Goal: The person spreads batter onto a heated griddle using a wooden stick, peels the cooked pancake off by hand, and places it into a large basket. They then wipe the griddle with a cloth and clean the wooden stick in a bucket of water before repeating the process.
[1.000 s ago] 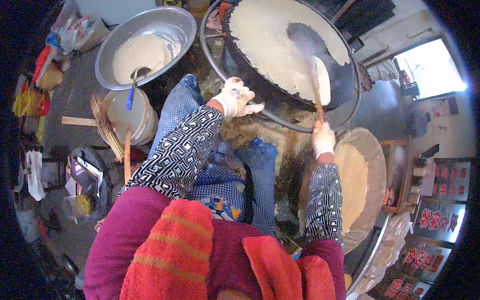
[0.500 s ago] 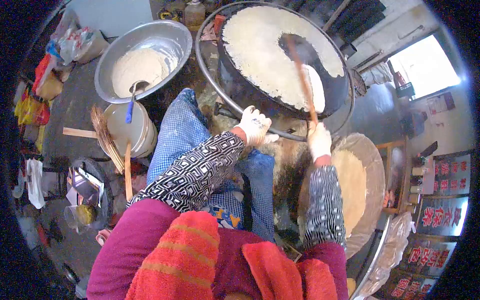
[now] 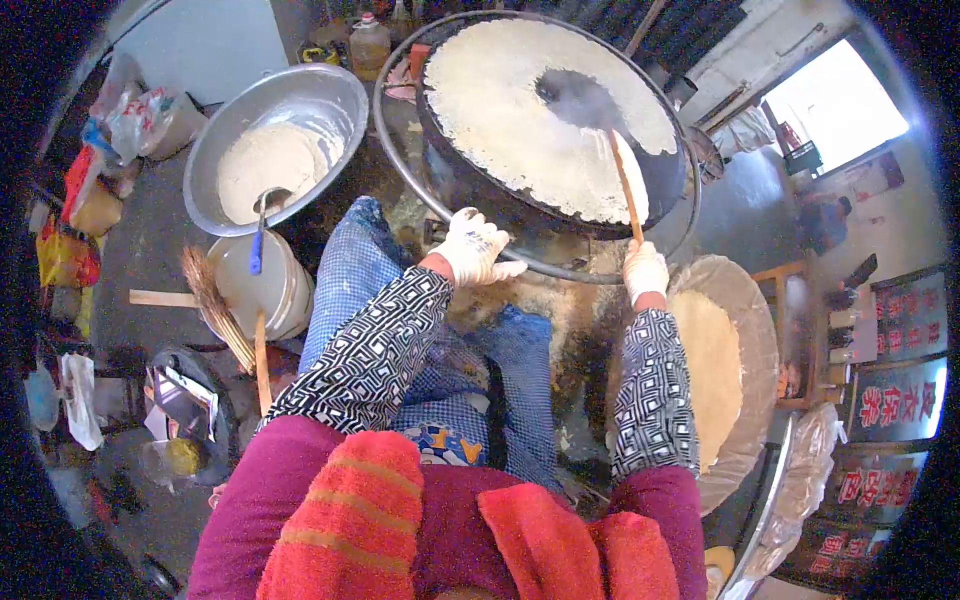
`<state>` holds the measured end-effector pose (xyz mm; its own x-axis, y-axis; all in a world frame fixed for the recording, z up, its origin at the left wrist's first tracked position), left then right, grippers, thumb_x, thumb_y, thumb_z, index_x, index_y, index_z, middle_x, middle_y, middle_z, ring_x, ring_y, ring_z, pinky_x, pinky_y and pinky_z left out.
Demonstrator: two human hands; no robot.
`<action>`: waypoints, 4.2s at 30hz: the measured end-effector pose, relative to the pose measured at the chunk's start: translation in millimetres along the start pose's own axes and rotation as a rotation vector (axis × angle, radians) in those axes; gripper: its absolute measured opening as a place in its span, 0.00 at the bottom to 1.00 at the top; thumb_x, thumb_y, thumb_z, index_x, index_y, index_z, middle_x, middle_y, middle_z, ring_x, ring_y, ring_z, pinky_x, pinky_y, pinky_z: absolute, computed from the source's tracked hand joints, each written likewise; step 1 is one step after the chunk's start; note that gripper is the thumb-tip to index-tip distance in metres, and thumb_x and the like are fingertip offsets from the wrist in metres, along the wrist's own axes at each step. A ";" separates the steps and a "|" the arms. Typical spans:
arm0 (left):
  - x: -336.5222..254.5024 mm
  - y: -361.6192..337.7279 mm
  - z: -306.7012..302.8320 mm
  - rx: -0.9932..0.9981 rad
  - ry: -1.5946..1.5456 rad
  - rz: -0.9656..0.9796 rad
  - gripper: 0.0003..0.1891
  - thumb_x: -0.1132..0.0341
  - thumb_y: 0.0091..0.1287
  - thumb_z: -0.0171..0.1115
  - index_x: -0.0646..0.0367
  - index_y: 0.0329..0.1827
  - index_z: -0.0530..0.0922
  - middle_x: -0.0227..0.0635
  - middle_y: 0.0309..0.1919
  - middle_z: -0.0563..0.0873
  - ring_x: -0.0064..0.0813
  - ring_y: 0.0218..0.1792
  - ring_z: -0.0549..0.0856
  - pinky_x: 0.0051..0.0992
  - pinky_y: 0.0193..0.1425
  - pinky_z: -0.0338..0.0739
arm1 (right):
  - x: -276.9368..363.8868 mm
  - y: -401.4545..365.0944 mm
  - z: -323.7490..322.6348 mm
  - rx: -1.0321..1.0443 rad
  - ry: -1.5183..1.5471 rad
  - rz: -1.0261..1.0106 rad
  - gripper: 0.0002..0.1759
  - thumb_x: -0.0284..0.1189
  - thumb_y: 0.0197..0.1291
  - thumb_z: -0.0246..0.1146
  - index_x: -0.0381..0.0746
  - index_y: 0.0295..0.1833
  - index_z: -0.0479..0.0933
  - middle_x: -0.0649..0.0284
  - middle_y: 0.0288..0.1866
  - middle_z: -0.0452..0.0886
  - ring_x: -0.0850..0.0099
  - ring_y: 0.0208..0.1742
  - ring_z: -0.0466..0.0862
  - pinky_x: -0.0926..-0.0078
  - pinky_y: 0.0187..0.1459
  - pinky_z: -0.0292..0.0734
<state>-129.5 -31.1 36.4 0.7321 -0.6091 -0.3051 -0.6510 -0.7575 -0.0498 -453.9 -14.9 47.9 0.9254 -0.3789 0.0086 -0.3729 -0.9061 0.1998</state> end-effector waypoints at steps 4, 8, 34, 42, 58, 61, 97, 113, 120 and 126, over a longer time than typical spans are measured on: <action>16.2 2.5 -0.4 -0.058 0.076 0.019 0.35 0.31 0.65 0.49 0.55 0.44 0.85 0.44 0.41 0.87 0.46 0.53 0.81 0.47 0.73 0.56 | 29.4 -20.0 -18.2 0.008 0.007 -0.151 0.21 0.45 0.72 0.50 0.37 0.40 0.76 0.41 0.33 0.82 0.40 0.39 0.82 0.44 0.44 0.76; 38.0 -3.7 -10.7 -0.026 0.059 -0.026 0.34 0.34 0.68 0.46 0.55 0.45 0.86 0.41 0.43 0.88 0.42 0.58 0.79 0.44 0.75 0.51 | -3.4 -13.4 1.9 0.049 0.041 0.024 0.22 0.46 0.71 0.51 0.36 0.40 0.76 0.40 0.36 0.82 0.40 0.41 0.82 0.44 0.45 0.76; 30.7 -1.2 -13.9 0.013 0.130 -0.023 0.31 0.33 0.67 0.49 0.53 0.40 0.87 0.43 0.41 0.88 0.43 0.52 0.83 0.43 0.70 0.60 | 29.6 -32.5 -1.3 0.109 0.002 -0.204 0.21 0.45 0.71 0.52 0.36 0.41 0.75 0.41 0.35 0.82 0.40 0.40 0.82 0.46 0.45 0.76; 20.2 -7.9 -46.5 -0.455 0.020 -0.060 0.26 0.41 0.63 0.55 0.56 0.42 0.83 0.40 0.44 0.82 0.44 0.56 0.77 0.48 0.70 0.59 | 39.9 -31.5 -22.2 0.038 0.053 -0.179 0.24 0.47 0.71 0.51 0.36 0.38 0.76 0.43 0.34 0.83 0.41 0.40 0.82 0.45 0.44 0.76; -21.5 9.4 15.1 -0.009 0.034 -0.019 0.33 0.33 0.66 0.50 0.56 0.48 0.83 0.44 0.48 0.86 0.45 0.58 0.79 0.46 0.74 0.55 | 6.9 -21.1 -6.3 0.033 0.071 -0.108 0.23 0.45 0.72 0.49 0.35 0.38 0.77 0.40 0.36 0.82 0.39 0.41 0.81 0.44 0.47 0.75; -13.1 7.9 8.2 0.033 0.057 -0.015 0.34 0.32 0.66 0.49 0.57 0.50 0.84 0.44 0.49 0.86 0.43 0.59 0.79 0.45 0.74 0.54 | 35.4 -36.2 -19.2 0.067 0.040 -0.219 0.24 0.46 0.72 0.49 0.36 0.37 0.77 0.40 0.36 0.82 0.39 0.40 0.81 0.45 0.47 0.76; 71.7 -12.9 -10.5 -0.153 0.302 -0.222 0.22 0.52 0.53 0.72 0.50 0.48 0.82 0.37 0.51 0.83 0.40 0.63 0.76 0.58 0.75 0.51 | 28.2 -175.8 -82.6 0.065 0.126 -0.301 0.19 0.44 0.71 0.53 0.37 0.41 0.73 0.43 0.26 0.81 0.42 0.30 0.81 0.43 0.34 0.74; 17.1 13.6 10.4 -0.030 0.216 -0.161 0.11 0.65 0.63 0.57 0.47 0.42 0.87 0.35 0.43 0.89 0.37 0.51 0.84 0.44 0.69 0.60 | 23.3 -53.2 -14.4 0.078 -0.014 -0.135 0.21 0.46 0.71 0.53 0.37 0.42 0.74 0.41 0.34 0.82 0.42 0.40 0.83 0.46 0.44 0.77; 66.5 13.4 -8.9 0.056 0.363 -0.270 0.11 0.62 0.58 0.61 0.47 0.39 0.89 0.34 0.41 0.90 0.38 0.52 0.84 0.51 0.73 0.54 | 55.2 -37.0 -25.5 0.083 0.099 -0.314 0.20 0.44 0.72 0.52 0.37 0.40 0.73 0.42 0.33 0.82 0.41 0.36 0.81 0.43 0.42 0.74; 108.6 10.4 -33.3 0.066 0.413 -0.296 0.10 0.60 0.58 0.64 0.45 0.40 0.89 0.32 0.41 0.90 0.37 0.57 0.81 0.55 0.76 0.48 | 28.1 6.9 -8.1 0.105 0.028 -0.190 0.20 0.45 0.72 0.51 0.38 0.40 0.74 0.44 0.31 0.82 0.45 0.38 0.82 0.45 0.42 0.76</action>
<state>-50.0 -113.0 34.4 0.8964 -0.4232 0.1318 -0.4056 -0.9031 -0.1411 -430.0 -30.2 57.5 0.9806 -0.1958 0.0081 -0.1956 -0.9758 0.0976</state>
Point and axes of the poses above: each hand's wrist, its own y-axis towards the middle knuckle, its own z-axis out of the palm, x = y × z, the point moved 6 cm from there along y, towards the middle knuckle
